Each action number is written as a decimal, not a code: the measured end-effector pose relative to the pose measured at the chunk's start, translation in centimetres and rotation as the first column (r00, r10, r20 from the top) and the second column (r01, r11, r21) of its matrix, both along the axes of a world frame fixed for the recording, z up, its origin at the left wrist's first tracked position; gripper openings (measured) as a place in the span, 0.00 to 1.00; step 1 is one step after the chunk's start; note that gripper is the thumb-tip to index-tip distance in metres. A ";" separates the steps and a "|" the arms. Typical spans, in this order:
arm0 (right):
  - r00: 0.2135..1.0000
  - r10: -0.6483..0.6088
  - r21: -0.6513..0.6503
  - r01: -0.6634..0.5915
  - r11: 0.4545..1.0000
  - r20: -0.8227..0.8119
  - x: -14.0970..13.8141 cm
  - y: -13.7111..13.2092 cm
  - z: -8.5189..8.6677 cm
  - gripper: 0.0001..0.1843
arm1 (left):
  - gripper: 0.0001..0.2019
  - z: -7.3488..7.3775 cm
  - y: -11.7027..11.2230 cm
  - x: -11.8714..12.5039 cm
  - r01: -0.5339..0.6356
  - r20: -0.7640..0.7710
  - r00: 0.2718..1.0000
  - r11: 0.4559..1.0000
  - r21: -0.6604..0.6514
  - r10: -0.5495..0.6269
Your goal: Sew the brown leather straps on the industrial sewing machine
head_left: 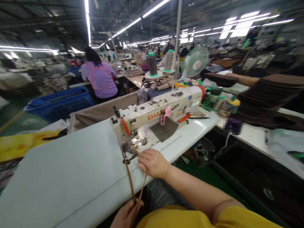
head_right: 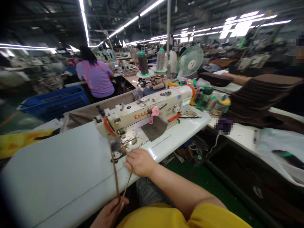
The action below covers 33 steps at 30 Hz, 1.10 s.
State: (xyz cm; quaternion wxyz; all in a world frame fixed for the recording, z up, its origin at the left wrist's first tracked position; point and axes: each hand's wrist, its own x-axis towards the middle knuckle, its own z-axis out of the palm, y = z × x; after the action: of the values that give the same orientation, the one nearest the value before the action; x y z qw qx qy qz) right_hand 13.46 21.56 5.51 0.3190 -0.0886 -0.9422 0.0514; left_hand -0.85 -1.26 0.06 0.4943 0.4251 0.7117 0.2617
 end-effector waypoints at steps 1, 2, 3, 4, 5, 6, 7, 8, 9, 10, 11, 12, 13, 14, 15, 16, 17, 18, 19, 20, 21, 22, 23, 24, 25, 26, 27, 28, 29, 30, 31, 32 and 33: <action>1.000 0.007 -0.012 -0.007 1.000 -0.012 0.0 0.0 0.1 0.16 | 0.25 -0.1 -0.2 0.2 -0.004 -0.006 1.000 1.000 -0.003 0.004; 1.000 0.010 -0.020 -0.011 1.000 -0.025 -0.1 0.0 0.2 0.16 | 0.25 -0.4 -0.3 0.3 0.012 -0.020 1.000 1.000 -0.012 -0.012; 0.999 0.012 -0.025 -0.013 1.000 -0.037 -0.1 0.1 0.2 0.16 | 0.23 -0.6 -0.4 0.3 0.041 -0.041 0.998 0.998 -0.041 -0.043; 0.999 0.013 -0.028 -0.014 1.000 -0.046 -0.2 0.1 0.2 0.16 | 0.21 -0.7 -0.5 0.2 0.073 -0.068 0.995 0.994 -0.079 -0.079; 0.999 0.013 -0.028 -0.014 0.999 -0.052 -0.3 0.2 0.1 0.16 | 0.19 -0.7 -0.5 0.1 0.103 -0.092 0.989 0.987 -0.120 -0.115; 0.998 0.013 -0.027 -0.014 1.000 -0.056 -0.3 0.2 0.1 0.16 | 0.17 -0.5 -0.4 0.0 0.117 -0.112 0.985 0.981 -0.152 -0.134; 0.998 0.013 -0.025 -0.014 1.000 -0.057 -0.4 0.2 0.1 0.16 | 0.16 -0.1 -0.4 -0.1 0.113 -0.119 0.984 0.980 -0.163 -0.133; 0.998 0.013 -0.021 -0.014 1.000 -0.056 -0.4 0.2 0.1 0.15 | 0.16 0.5 -0.2 -0.1 0.101 -0.105 0.988 0.984 -0.147 -0.117; 0.998 0.011 -0.017 -0.012 1.000 -0.056 -0.4 0.1 0.1 0.15 | 0.17 1.2 -0.1 0.0 0.078 -0.074 0.993 0.991 -0.113 -0.087; 0.998 0.010 -0.012 -0.010 1.000 -0.055 -0.4 0.1 0.2 0.15 | 0.18 1.9 0.1 0.2 0.050 -0.036 0.998 0.996 -0.070 -0.052; 0.998 0.009 -0.008 -0.009 1.000 -0.056 -0.4 0.1 0.2 0.15 | 0.18 2.6 0.3 0.3 0.021 0.004 1.000 0.999 -0.033 -0.021; 0.998 0.008 -0.004 -0.009 1.000 -0.057 -0.4 0.0 0.2 0.15 | 0.19 3.1 0.5 0.5 -0.002 0.039 0.999 1.000 -0.005 0.002; 0.998 0.008 -0.002 -0.008 1.000 -0.058 -0.4 0.0 0.3 0.15 | 0.19 3.4 0.6 0.6 -0.010 0.066 0.998 1.000 0.006 0.010; 0.998 0.006 -0.001 -0.006 1.000 -0.059 -0.4 0.0 0.3 0.15 | 0.19 3.4 0.6 0.7 -0.012 0.078 0.997 1.000 0.001 0.012; 0.998 0.004 -0.001 -0.004 1.000 -0.058 -0.4 0.0 0.3 0.15 | 0.19 3.2 0.6 0.8 -0.011 0.076 0.997 1.000 -0.016 0.013; 0.998 0.005 -0.001 -0.005 1.000 -0.057 -0.4 0.1 0.3 0.15 | 0.19 2.9 0.6 0.8 -0.010 0.061 0.998 0.999 -0.037 0.012; 0.998 0.006 -0.002 -0.006 1.000 -0.055 -0.4 0.1 0.3 0.15 | 0.18 2.5 0.5 0.7 -0.012 0.040 0.999 0.998 -0.055 0.014; 0.999 0.007 -0.003 -0.007 1.000 -0.054 -0.4 0.1 0.4 0.15 | 0.18 2.1 0.4 0.6 -0.018 0.017 1.000 0.998 -0.065 0.019; 0.999 0.009 -0.005 -0.009 1.000 -0.053 -0.4 0.1 0.4 0.15 | 0.18 1.9 0.4 0.6 -0.028 -0.002 1.000 0.997 -0.068 0.028; 0.998 0.013 -0.005 -0.013 1.000 -0.053 -0.4 0.1 0.4 0.15 | 0.19 1.7 0.3 0.6 -0.036 -0.009 0.999 0.998 -0.061 0.035; 0.998 0.016 -0.006 -0.016 1.000 -0.054 -0.3 0.1 0.4 0.15 | 0.20 1.7 0.3 0.5 -0.038 -0.007 0.999 0.998 -0.050 0.038; 0.998 0.017 -0.006 -0.018 1.000 -0.053 -0.3 0.1 0.4 0.16 | 0.20 1.9 0.4 0.5 -0.036 0.002 0.999 0.999 -0.039 0.037; 0.999 0.017 -0.006 -0.018 1.000 -0.051 -0.3 0.1 0.4 0.16 | 0.21 2.1 0.4 0.6 -0.034 0.010 0.999 0.999 -0.029 0.034; 0.999 0.017 -0.006 -0.017 1.000 -0.048 -0.3 0.1 0.5 0.16 | 0.22 2.3 0.4 0.6 -0.031 0.014 0.999 0.999 -0.021 0.031; 0.999 0.015 -0.007 -0.015 1.000 -0.046 -0.3 0.1 0.5 0.16 | 0.22 2.4 0.5 0.6 -0.028 0.019 0.999 0.999 -0.016 0.028; 0.999 0.013 -0.009 -0.013 1.000 -0.045 -0.3 0.1 0.5 0.16 | 0.23 2.5 0.5 0.7 -0.027 0.023 0.999 1.000 -0.014 0.028; 0.999 0.011 -0.011 -0.012 1.000 -0.045 -0.3 0.1 0.4 0.16 | 0.23 2.5 0.5 0.7 -0.030 0.026 0.999 0.999 -0.017 0.031; 0.999 0.010 -0.012 -0.011 1.000 -0.048 -0.3 0.1 0.4 0.16 | 0.22 2.3 0.4 0.7 -0.035 0.031 0.999 0.999 -0.022 0.036; 0.999 0.011 -0.012 -0.011 1.000 -0.051 -0.3 0.1 0.4 0.16 | 0.22 2.0 0.4 0.8 -0.040 0.035 0.999 0.999 -0.028 0.041; 0.998 0.010 -0.011 -0.011 1.000 -0.054 -0.4 0.1 0.4 0.16 | 0.21 1.7 0.3 0.8 -0.045 0.038 0.998 0.999 -0.030 0.046; 0.998 0.010 -0.009 -0.011 1.000 -0.055 -0.4 0.1 0.3 0.16 | 0.21 1.4 0.2 0.8 -0.051 0.043 0.998 0.998 -0.031 0.052; 0.998 0.012 -0.007 -0.012 1.000 -0.056 -0.4 0.1 0.3 0.15 | 0.21 1.1 0.1 0.8 -0.059 0.048 0.997 0.998 -0.034 0.060; 0.998 0.014 -0.004 -0.014 1.000 -0.057 -0.4 0.1 0.3 0.16 | 0.22 0.7 0.0 0.7 -0.065 0.053 0.996 0.997 -0.041 0.067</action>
State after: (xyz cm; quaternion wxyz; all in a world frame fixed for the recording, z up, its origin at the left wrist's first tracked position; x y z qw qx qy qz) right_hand 13.10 21.68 5.83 0.3450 -0.0814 -0.9333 0.0580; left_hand -0.12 -1.22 0.80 0.5128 0.3843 0.7167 0.2751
